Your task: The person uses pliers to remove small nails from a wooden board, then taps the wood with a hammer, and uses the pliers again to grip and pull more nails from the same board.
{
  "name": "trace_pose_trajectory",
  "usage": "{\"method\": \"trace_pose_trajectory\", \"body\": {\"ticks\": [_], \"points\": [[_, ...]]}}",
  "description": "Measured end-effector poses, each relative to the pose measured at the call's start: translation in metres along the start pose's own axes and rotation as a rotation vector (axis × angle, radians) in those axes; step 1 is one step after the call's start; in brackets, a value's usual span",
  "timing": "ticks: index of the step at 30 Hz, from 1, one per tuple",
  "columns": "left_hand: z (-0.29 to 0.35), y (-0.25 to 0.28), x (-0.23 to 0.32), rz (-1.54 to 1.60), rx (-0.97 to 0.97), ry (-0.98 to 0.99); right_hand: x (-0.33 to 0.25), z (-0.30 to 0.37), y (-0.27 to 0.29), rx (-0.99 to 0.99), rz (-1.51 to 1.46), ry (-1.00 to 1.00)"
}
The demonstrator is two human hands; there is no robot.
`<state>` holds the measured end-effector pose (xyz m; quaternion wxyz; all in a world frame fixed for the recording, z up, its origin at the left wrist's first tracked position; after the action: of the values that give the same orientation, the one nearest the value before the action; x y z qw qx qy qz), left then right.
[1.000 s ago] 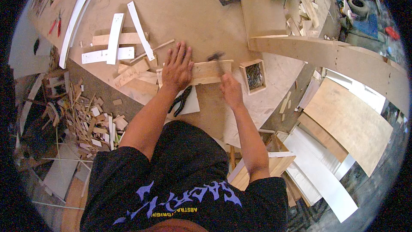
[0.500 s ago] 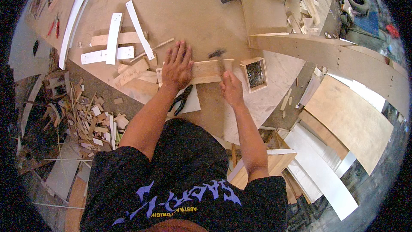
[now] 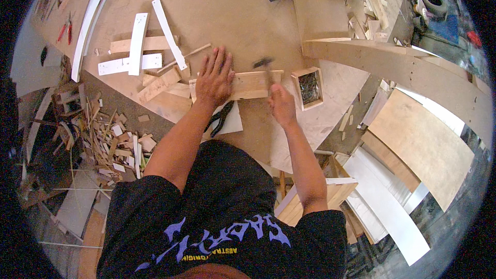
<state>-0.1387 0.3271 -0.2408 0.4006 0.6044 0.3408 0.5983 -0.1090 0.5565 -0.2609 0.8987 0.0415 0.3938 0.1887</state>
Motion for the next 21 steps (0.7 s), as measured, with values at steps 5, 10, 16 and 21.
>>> {"method": "trace_pose_trajectory", "body": {"ticks": [5,10,16,21], "points": [[0.001,-0.009,-0.004,-0.046,-0.043,0.016,0.003,0.003,0.000,-0.043,0.054,-0.048],[-0.001,-0.006,-0.002,-0.044,-0.042,0.018,0.001,0.002,-0.005,-0.061,0.275,0.085],[0.000,-0.003,-0.002,-0.017,-0.045,0.022,0.009,0.008,-0.010,0.001,0.108,0.029],[0.000,-0.007,-0.004,-0.017,-0.083,0.037,0.002,0.012,-0.011,0.033,-0.018,-0.006]]}}
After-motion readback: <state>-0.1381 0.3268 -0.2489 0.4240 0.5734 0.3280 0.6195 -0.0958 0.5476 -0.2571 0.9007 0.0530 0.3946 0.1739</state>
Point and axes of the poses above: each hand's wrist, its own z-axis away from the middle knuckle, its own y-axis out of the back of the hand, x = y × z, the point moved 9 cm from there along -z, towards the middle knuckle, and after that the axes turned 5 degrees about z, right-handed, at the moved point
